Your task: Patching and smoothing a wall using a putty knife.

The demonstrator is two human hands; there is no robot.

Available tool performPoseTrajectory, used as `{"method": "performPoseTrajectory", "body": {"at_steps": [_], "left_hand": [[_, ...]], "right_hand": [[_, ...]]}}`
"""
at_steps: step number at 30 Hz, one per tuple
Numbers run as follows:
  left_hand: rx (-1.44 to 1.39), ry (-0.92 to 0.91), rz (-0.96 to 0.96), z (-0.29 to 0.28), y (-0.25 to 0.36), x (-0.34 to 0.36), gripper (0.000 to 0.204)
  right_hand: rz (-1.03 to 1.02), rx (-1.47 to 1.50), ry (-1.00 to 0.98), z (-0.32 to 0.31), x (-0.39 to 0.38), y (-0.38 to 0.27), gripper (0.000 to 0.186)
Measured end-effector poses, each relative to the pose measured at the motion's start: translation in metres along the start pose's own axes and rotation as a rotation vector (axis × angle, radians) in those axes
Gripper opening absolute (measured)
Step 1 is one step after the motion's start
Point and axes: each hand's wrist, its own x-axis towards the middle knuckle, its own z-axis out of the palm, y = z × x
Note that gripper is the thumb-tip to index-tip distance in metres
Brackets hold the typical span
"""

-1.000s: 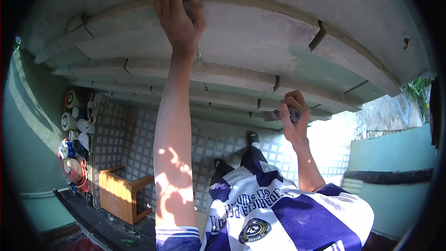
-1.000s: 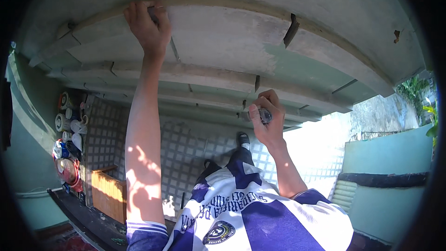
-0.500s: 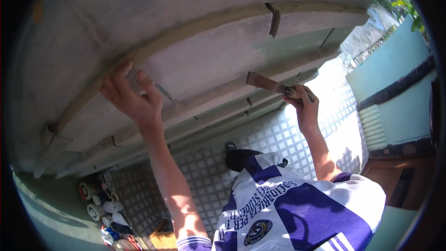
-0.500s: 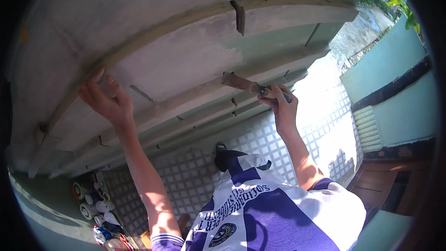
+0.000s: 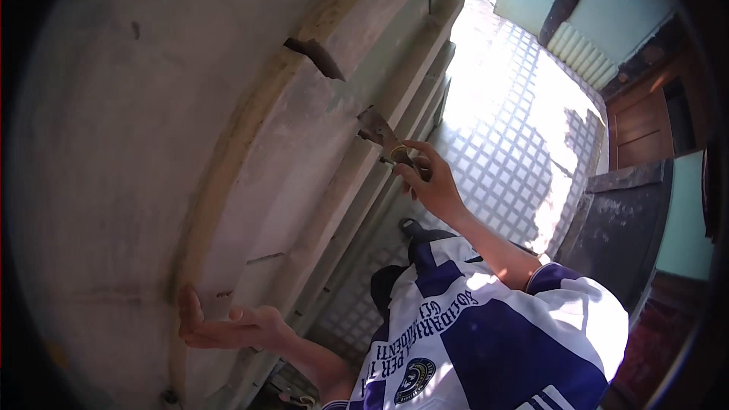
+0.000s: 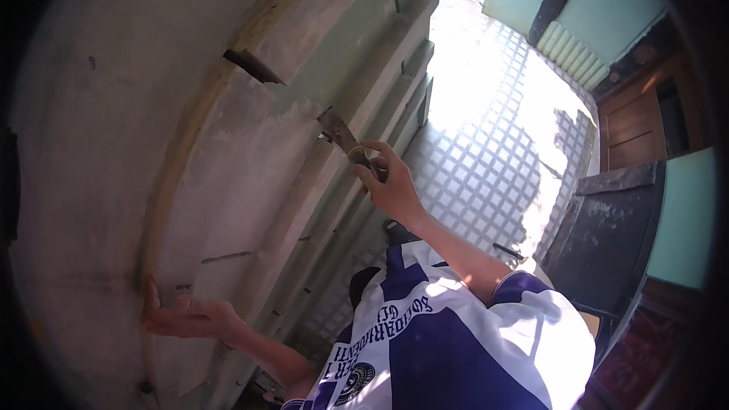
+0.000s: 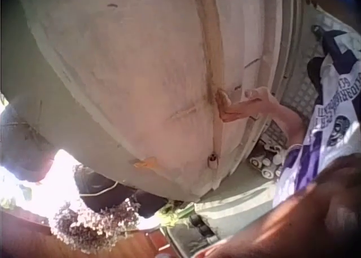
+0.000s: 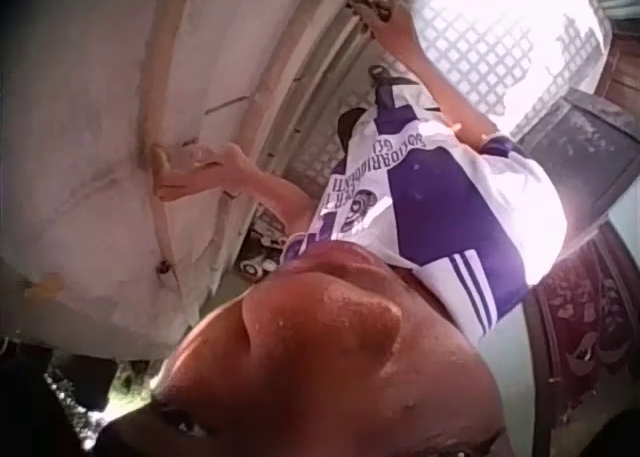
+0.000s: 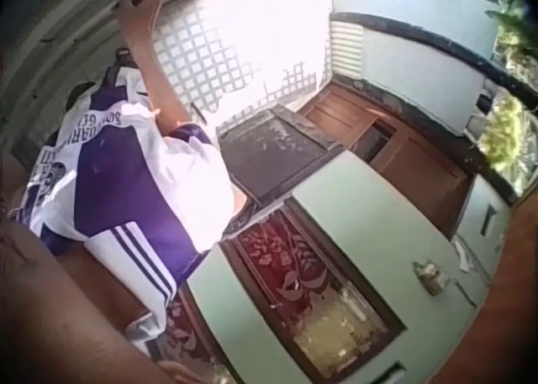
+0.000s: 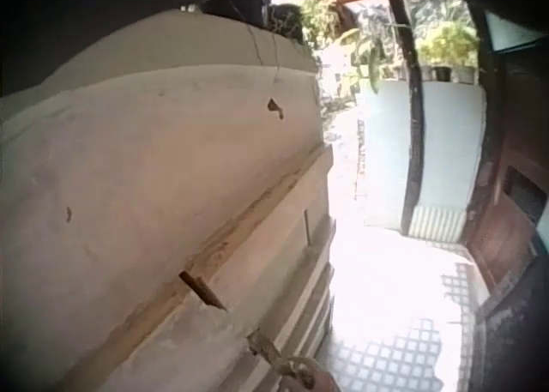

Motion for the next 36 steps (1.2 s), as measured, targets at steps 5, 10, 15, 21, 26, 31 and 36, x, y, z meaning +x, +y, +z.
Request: {"method": "performPoseTrajectory", "body": {"at_steps": [5, 10, 15, 21, 26, 31, 36], "left_hand": [[-0.024, 0.05, 0.13, 0.005, -0.017, 0.0, 0.062], [-0.069, 0.06, 0.272, 0.009, -0.032, -0.003, 0.054], [-0.05, -0.077, 0.32, 0.004, -0.032, -0.004, 0.068], [-0.076, -0.102, 0.386, -0.008, -0.023, 0.004, 0.053], [-0.295, -0.129, 0.296, -0.006, -0.019, 0.002, 0.055], [-0.325, -0.06, 0.281, 0.003, -0.026, -0.004, 0.061], [-0.215, -0.13, -0.133, -0.003, 0.015, 0.011, 0.057]], "right_hand": [[-0.325, -0.527, -0.023, 0.018, 0.003, 0.034, 0.063], [0.098, -0.254, -0.019, 0.036, -0.017, 0.005, 0.061], [0.224, -0.049, 0.01, 0.04, -0.035, 0.022, 0.061], [0.052, -0.138, 0.126, 0.058, -0.028, 0.013, 0.067], [-0.075, -0.12, 0.15, 0.048, 0.003, 0.003, 0.065], [-0.043, -0.069, 0.183, 0.03, 0.055, -0.025, 0.065], [-0.053, -0.231, 0.173, 0.021, 0.111, -0.037, 0.067]]}}
